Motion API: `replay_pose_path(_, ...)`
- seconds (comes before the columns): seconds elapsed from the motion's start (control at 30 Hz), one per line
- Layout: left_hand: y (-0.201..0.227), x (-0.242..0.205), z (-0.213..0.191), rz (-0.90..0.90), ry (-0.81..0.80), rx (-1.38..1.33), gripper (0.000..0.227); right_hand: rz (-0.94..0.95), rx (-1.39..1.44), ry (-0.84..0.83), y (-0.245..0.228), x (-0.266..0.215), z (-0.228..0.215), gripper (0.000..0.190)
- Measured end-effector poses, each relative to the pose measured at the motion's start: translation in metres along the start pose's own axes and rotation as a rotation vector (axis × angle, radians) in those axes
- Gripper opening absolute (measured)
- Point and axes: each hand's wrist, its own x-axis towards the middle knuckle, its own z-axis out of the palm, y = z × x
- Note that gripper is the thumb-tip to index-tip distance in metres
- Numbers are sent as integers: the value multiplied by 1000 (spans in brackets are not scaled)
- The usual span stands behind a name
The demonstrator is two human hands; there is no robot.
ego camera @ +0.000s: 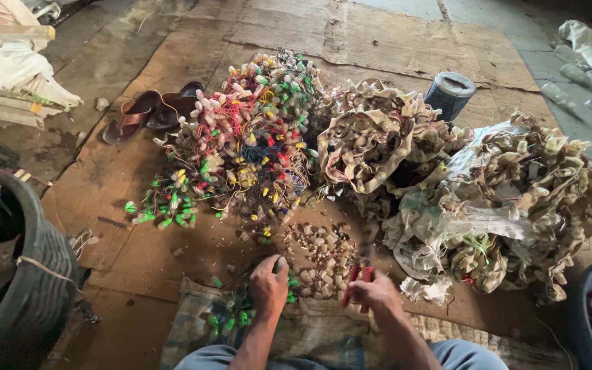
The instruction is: The person sits on a mat on the floor and uses a knife to cut the metal bases off of green Christmas light bulbs. The person holds the string of lights in one hand and uses the knife in the other to sever the base, dropping the separated pieces onto the floor.
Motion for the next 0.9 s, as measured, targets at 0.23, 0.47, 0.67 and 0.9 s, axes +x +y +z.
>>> replay_pose_path(0.23,-4,3,-2,-15,62,1,26,-137,-43,237,-25,-12,-10,9)
replay_pose_path(0.47,-9,5,2,16,136,29,26,-307,-318,-383,-26,-43,17,25)
replay_pose_path(0.67,-14,4,2,87,172,72,23,-269,-429,-557,-3,-62,51,19)
replay_pose_path(0.9,-2,3,-2,226,129,118,22,-180,-333,-531,0,-51,57,15)
